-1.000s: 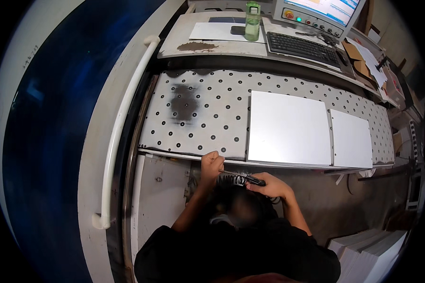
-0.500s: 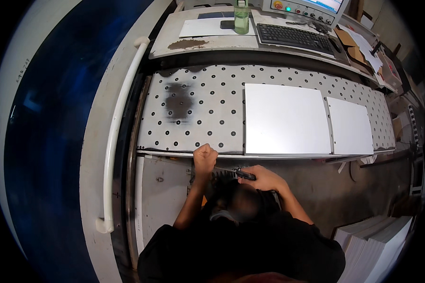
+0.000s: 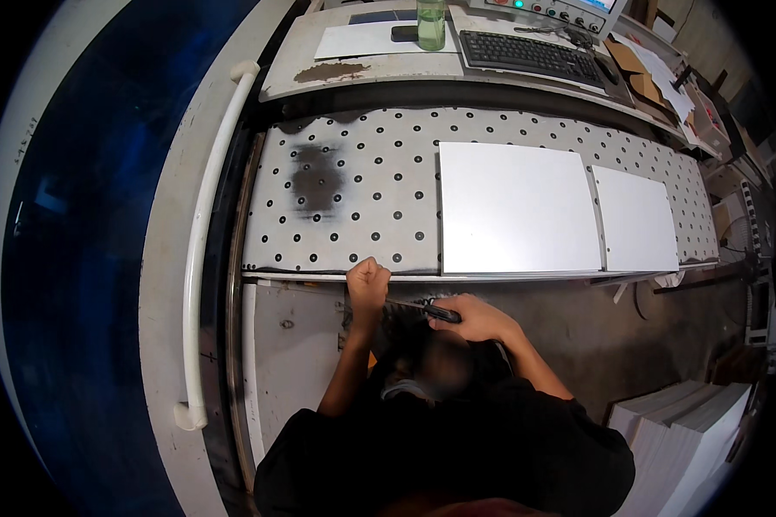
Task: The person picks up white rectangular panels and places them onto a perforated metal workbench. They use a handheld tool to apply a substance to the edges of the panels, then place a wooden block on top of the panel and press down. This process is repeated for multiple panels.
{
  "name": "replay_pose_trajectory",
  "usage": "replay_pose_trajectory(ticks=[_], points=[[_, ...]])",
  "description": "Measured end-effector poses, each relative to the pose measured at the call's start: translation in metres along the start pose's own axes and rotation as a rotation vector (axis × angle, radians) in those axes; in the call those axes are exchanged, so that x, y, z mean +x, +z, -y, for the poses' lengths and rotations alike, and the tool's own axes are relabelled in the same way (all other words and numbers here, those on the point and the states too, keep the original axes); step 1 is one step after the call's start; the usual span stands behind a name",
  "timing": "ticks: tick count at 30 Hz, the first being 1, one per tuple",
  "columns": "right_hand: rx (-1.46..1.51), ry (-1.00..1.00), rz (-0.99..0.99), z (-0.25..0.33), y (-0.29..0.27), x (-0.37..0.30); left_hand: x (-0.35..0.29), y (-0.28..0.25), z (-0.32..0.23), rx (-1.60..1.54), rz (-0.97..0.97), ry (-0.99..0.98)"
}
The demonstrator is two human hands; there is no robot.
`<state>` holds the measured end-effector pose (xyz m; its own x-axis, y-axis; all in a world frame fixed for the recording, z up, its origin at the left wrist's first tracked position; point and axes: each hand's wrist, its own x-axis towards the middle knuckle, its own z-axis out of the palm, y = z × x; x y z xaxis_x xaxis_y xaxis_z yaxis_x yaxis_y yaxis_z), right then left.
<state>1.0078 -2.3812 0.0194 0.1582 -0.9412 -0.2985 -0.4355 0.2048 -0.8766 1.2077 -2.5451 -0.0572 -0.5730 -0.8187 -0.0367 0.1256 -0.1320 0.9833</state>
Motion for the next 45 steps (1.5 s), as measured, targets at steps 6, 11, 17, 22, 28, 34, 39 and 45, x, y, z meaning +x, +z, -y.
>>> replay_pose_trajectory(ticks=[6, 11, 17, 22, 28, 34, 39, 45], points=[[0.008, -0.007, -0.009, 0.003, -0.001, -0.004, -0.002, 0.035, -0.028, -0.037, -0.153, 0.031], [-0.008, -0.009, 0.004, 0.009, -0.002, -0.003, -0.001, 0.025, -0.013, 0.169, -0.178, 0.080], [0.003, -0.021, -0.014, 0.000, 0.004, -0.002, 0.004, 0.016, 0.000, 0.276, -0.156, 0.117], [0.090, -0.042, -0.046, 0.001, -0.003, -0.009, 0.004, 0.021, -0.013, 0.165, -0.189, 0.082], [0.238, 0.078, -0.416, -0.002, -0.033, -0.030, 0.007, 0.018, -0.016, 0.311, -0.252, 0.132], [0.255, 0.365, -0.573, -0.030, -0.064, -0.051, 0.017, 0.016, -0.012, 0.261, -0.229, 0.114], [0.263, 0.346, -0.122, -0.031, -0.053, -0.055, 0.029, 0.027, -0.013, 0.291, -0.212, 0.067], [0.117, 0.176, 0.026, -0.033, -0.032, -0.052, 0.042, 0.019, -0.008, 0.270, -0.228, 0.064]])
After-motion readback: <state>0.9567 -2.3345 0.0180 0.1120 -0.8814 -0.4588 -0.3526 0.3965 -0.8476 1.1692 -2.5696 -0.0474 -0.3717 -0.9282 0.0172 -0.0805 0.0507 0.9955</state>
